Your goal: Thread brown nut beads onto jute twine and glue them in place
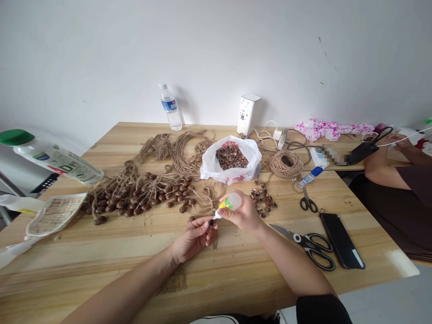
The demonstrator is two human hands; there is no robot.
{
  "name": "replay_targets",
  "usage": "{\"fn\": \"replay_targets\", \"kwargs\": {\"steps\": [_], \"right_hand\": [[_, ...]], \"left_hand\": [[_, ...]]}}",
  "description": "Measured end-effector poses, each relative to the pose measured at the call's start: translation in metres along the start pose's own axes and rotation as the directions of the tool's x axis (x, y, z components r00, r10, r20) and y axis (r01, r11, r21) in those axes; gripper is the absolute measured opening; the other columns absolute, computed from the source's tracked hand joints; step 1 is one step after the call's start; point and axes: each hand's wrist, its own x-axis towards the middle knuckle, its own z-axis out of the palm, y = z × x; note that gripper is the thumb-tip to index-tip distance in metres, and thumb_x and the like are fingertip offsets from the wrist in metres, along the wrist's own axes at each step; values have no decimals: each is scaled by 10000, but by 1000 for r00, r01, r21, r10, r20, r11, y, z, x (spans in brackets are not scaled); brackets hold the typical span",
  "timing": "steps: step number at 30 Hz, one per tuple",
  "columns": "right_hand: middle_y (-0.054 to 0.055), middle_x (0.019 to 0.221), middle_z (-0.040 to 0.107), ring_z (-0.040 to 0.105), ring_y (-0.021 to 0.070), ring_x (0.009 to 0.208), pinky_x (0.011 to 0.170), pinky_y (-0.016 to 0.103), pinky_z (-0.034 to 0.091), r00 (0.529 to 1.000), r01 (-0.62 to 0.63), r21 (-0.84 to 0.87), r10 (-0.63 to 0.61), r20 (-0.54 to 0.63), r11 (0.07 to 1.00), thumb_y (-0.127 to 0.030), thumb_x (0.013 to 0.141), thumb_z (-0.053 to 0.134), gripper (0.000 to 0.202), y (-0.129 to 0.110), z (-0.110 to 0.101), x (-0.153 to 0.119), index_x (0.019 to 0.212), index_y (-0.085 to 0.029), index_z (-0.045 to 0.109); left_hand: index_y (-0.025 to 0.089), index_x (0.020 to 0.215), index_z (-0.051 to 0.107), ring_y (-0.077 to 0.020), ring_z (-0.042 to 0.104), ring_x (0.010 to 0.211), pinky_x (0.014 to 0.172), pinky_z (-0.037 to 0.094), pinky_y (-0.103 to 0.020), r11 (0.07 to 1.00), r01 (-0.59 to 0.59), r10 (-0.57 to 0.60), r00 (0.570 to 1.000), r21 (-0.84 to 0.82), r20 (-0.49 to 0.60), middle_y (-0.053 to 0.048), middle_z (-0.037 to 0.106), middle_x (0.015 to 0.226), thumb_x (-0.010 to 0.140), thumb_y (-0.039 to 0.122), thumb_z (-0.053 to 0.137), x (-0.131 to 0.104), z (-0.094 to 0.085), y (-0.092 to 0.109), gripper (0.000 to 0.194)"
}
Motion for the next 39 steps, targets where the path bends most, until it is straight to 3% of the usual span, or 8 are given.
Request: {"fn": "replay_targets", "kwargs": {"steps": [9,16,20,28,39], "right_hand": [[29,726,601,544,148,618,564,254,430,1000,19,-28,-19,7,999,-431,666,757,335,-1,0,0,836,-164,648],[25,718,601,552,152,625,569,256,434,1000,17,-26,-17,5,1000,-443,657,761,342,0,0,1,823,-168,644],[28,728,606,561,156,638,566,252,435,1000,17,-14,-17,6,1000,-431,657,764,336,2,0,1,831,-171,643],[29,747,594,551,155,648,575,255,427,999,40,-9,-40,29,999,-409,659,768,317,-1,1,-1,824,-166,647],[40,779,591,553,162,681,608,265,431,994,105,-58,-103,41,993,-424,694,745,305,-1,0,-2,831,-170,646]], "left_hand": [[114,919,702,-83,532,541,505,439,-236,1000,14,-14,1000,1,-2,-86,684,841,696,195,749,1,-2,-1,242],[96,922,695,-110,624,648,648,519,-258,997,66,-69,995,-38,-77,-87,695,847,648,111,773,0,-2,2,286],[94,941,685,-137,654,689,714,537,-283,997,56,-59,997,-51,-56,-87,702,825,695,172,748,0,-3,2,265],[118,889,685,-137,655,652,677,538,-268,998,57,-59,996,-26,-72,-48,683,709,682,220,765,0,-3,1,244],[106,888,704,-160,673,669,684,529,-284,997,73,-73,995,-12,-66,-76,713,716,675,185,764,-1,0,4,234]]}}
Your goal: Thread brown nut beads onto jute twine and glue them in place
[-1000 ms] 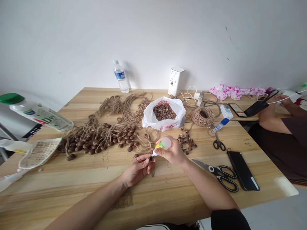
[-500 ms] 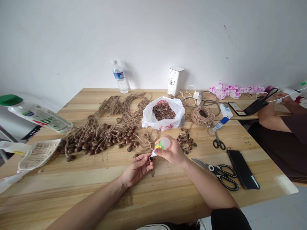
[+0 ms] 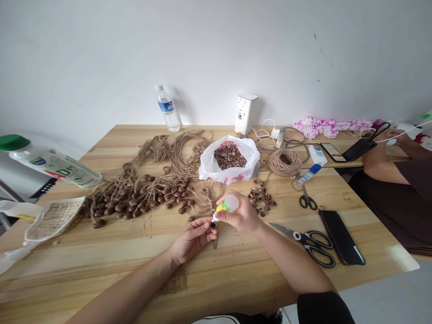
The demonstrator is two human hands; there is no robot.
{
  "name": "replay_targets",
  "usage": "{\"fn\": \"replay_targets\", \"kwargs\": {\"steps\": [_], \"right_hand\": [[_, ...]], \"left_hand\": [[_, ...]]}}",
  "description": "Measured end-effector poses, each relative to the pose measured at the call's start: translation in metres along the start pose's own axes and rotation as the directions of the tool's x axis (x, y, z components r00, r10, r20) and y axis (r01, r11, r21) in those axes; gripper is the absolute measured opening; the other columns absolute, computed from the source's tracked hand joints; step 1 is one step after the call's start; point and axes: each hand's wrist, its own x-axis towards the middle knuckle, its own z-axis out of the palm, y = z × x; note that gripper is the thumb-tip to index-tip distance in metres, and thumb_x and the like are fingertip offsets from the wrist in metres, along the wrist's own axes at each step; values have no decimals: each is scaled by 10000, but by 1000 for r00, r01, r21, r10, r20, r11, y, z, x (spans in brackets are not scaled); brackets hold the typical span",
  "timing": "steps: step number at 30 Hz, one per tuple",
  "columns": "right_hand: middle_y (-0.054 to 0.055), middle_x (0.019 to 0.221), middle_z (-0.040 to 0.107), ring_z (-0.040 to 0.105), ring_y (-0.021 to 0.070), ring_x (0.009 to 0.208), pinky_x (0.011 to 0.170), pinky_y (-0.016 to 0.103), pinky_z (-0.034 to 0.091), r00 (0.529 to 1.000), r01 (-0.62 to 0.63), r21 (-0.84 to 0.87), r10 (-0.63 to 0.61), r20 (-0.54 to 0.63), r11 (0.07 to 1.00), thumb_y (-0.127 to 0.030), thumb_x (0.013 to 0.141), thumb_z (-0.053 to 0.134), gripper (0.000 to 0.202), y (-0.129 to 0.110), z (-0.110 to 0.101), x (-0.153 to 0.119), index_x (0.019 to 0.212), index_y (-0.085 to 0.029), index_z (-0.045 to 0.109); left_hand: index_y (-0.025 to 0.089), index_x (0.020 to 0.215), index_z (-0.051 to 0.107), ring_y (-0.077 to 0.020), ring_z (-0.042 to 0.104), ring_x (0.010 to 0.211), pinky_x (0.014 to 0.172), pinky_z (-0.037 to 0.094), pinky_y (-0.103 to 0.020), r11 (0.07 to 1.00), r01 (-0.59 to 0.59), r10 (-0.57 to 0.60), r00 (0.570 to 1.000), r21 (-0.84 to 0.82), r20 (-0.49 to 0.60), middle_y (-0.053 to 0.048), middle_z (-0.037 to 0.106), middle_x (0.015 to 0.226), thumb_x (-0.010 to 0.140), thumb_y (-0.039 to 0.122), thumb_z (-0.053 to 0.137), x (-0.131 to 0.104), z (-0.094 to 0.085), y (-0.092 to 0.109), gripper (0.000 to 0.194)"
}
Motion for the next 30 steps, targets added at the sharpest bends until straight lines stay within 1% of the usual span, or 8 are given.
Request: {"fn": "replay_targets", "kwargs": {"steps": [4,9,14,23,30], "right_hand": [[46,791,591,557,163,686,612,269,439,999,54,-19,-53,12,998,-434,702,738,319,-1,0,0,842,-163,646],[59,824,603,581,174,735,658,284,455,990,138,-65,-136,26,988,-410,719,731,296,-2,1,0,849,-156,653],[61,814,614,594,186,746,674,300,462,980,201,-127,-199,33,971,-413,730,722,285,-4,2,-1,844,-161,652],[62,809,624,601,185,743,675,298,468,973,231,-172,-229,34,958,-404,727,729,282,-6,3,-2,844,-158,654],[64,795,622,594,185,727,661,301,466,966,257,-175,-252,50,950,-421,733,721,290,-10,4,-1,837,-160,653]], "left_hand": [[104,883,712,-144,652,633,656,516,-272,1000,-12,12,1000,-4,14,-72,710,706,679,172,757,0,1,-1,220],[108,868,717,-135,648,630,684,507,-274,1000,-18,18,1000,-3,8,-66,711,710,672,164,761,0,1,-2,209],[104,864,720,-139,649,631,691,500,-279,1000,-22,22,1000,-6,0,-74,717,718,669,160,763,1,0,-2,207],[101,859,718,-140,649,621,685,496,-275,1000,-14,14,1000,1,-5,-76,719,707,673,158,758,1,1,-2,199],[101,849,712,-139,647,619,684,498,-275,1000,-7,7,1000,-1,-9,-64,710,693,669,157,761,1,1,-2,195]]}}
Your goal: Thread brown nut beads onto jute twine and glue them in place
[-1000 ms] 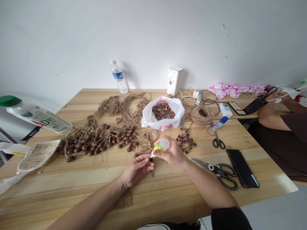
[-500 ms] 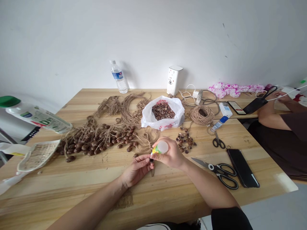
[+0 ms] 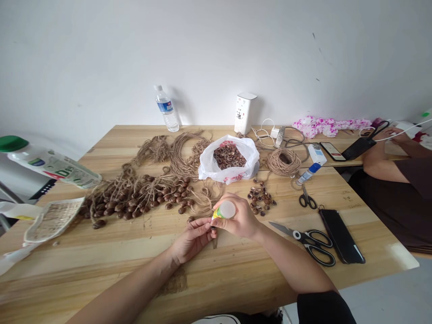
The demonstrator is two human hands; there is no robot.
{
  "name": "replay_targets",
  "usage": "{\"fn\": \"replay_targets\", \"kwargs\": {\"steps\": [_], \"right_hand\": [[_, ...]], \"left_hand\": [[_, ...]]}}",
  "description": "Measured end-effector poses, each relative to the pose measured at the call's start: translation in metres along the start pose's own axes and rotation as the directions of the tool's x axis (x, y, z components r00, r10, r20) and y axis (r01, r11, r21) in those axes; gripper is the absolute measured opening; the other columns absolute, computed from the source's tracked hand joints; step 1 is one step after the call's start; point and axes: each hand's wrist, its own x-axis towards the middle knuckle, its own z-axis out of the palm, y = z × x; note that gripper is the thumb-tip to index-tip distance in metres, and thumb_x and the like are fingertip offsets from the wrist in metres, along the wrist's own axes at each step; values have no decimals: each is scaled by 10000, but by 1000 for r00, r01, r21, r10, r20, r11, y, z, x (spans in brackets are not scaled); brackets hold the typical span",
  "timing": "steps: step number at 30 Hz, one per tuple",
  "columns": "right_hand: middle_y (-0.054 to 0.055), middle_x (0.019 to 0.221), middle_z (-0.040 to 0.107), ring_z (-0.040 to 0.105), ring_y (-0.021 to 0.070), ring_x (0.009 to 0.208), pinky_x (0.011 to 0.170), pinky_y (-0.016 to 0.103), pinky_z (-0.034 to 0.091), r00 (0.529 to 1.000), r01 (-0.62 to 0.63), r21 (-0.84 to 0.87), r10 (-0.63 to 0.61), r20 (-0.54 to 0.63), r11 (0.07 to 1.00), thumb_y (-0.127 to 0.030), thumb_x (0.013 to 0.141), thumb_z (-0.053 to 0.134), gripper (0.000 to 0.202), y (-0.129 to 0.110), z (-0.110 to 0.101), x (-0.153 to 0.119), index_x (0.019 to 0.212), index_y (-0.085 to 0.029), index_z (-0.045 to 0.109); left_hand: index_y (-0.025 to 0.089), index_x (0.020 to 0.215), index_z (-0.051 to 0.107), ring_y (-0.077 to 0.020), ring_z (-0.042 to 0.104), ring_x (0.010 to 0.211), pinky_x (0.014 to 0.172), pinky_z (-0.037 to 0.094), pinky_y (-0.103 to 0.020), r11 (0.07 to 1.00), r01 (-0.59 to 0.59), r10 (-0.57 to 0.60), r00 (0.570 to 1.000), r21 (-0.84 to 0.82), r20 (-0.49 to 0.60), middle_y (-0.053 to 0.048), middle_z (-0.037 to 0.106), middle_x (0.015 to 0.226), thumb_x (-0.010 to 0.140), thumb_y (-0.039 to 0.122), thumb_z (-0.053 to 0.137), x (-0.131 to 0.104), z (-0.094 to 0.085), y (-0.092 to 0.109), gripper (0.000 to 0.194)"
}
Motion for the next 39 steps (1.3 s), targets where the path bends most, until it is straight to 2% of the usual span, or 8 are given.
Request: {"fn": "replay_targets", "kwargs": {"steps": [13,22,39], "right_hand": [[65,795,625,595,185,731,669,299,464,1000,4,-11,-4,7,1000,-403,731,728,281,0,-1,0,842,-156,653],[65,796,627,597,189,727,666,307,471,1000,-9,-18,9,10,1000,-462,730,714,321,0,0,0,833,-166,649],[54,780,615,592,183,718,655,299,470,1000,-12,-32,12,14,999,-403,731,726,276,2,-3,0,840,-162,649]], "left_hand": [[91,854,712,-137,645,618,683,493,-270,1000,5,-5,1000,8,1,-70,707,685,674,160,760,0,1,1,198],[83,856,708,-136,642,615,677,488,-271,1000,8,-8,1000,9,3,-71,703,685,686,158,753,-1,1,1,191],[96,861,720,-149,651,638,704,494,-295,1000,-5,5,1000,6,4,-75,716,722,680,132,746,-1,0,1,186]]}}
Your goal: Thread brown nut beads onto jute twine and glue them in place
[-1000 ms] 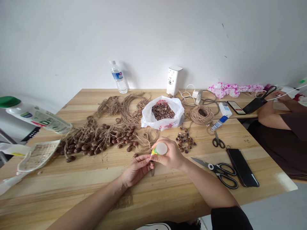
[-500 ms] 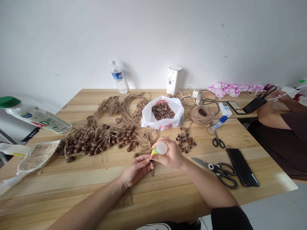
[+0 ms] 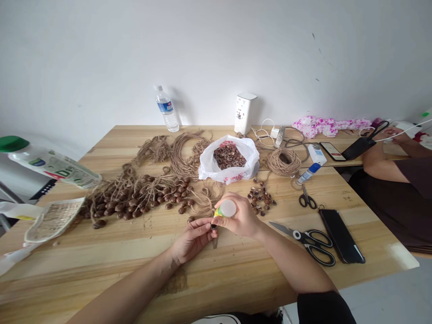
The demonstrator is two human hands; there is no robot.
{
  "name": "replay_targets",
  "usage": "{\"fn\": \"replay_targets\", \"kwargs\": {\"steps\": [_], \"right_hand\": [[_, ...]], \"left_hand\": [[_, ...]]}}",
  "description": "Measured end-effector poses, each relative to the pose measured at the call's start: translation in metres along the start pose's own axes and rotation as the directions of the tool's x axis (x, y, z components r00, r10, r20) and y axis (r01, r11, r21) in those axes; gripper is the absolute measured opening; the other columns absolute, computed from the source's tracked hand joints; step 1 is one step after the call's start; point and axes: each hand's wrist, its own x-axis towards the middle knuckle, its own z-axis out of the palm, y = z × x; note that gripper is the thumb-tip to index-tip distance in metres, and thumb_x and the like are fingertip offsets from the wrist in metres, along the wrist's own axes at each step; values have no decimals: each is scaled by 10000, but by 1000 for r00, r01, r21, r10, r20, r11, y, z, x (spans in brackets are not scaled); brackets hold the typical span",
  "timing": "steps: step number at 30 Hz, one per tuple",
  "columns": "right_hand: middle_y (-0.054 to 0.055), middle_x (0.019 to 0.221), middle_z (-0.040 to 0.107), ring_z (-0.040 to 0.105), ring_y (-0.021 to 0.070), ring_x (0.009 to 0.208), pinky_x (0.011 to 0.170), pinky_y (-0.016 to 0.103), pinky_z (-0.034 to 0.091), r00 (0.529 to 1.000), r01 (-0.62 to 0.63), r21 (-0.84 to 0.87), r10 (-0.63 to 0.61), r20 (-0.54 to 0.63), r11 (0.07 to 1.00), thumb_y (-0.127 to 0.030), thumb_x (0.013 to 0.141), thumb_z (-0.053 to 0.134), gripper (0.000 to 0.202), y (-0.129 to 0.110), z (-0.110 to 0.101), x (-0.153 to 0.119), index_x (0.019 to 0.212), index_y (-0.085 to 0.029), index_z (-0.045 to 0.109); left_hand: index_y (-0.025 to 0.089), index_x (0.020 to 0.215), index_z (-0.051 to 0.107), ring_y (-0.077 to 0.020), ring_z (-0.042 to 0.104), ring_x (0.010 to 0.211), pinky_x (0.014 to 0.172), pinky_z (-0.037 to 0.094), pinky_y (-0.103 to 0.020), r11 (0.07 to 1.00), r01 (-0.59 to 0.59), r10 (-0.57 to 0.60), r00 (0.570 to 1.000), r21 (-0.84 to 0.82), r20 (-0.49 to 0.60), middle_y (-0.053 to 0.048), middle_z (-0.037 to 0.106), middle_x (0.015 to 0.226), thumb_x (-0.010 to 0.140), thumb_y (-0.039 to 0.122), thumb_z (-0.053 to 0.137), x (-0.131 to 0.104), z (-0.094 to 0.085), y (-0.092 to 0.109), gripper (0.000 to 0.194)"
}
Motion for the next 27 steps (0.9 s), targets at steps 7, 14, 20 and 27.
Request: {"fn": "replay_targets", "kwargs": {"steps": [7,14,20,27], "right_hand": [[57,793,621,595,189,727,665,305,467,999,-29,-1,29,17,1000,-427,721,732,304,0,-2,-1,851,-167,644],[52,775,616,589,188,711,661,305,465,998,-56,-17,56,5,998,-474,703,732,341,-1,-4,1,832,-170,647],[52,775,614,582,185,710,661,303,461,998,-68,-17,69,13,998,-461,709,732,331,-1,-5,0,833,-165,650],[45,762,611,579,178,692,648,296,458,997,-68,-20,68,24,997,-459,707,734,328,-4,-6,1,833,-168,649]], "left_hand": [[92,868,718,-159,665,660,733,498,-305,1000,-9,9,1000,-6,-6,-89,725,769,672,136,758,0,0,0,205],[100,883,717,-171,677,715,789,504,-332,999,-26,26,1000,-18,0,-88,724,831,679,121,751,0,-3,-2,207],[98,866,722,-175,678,786,861,504,-345,998,-30,29,999,-61,-26,-77,727,805,653,89,760,1,-2,-2,217],[115,873,719,-183,689,814,929,484,-379,998,-31,29,999,-51,-35,-65,734,823,640,102,777,0,-1,-1,240]]}}
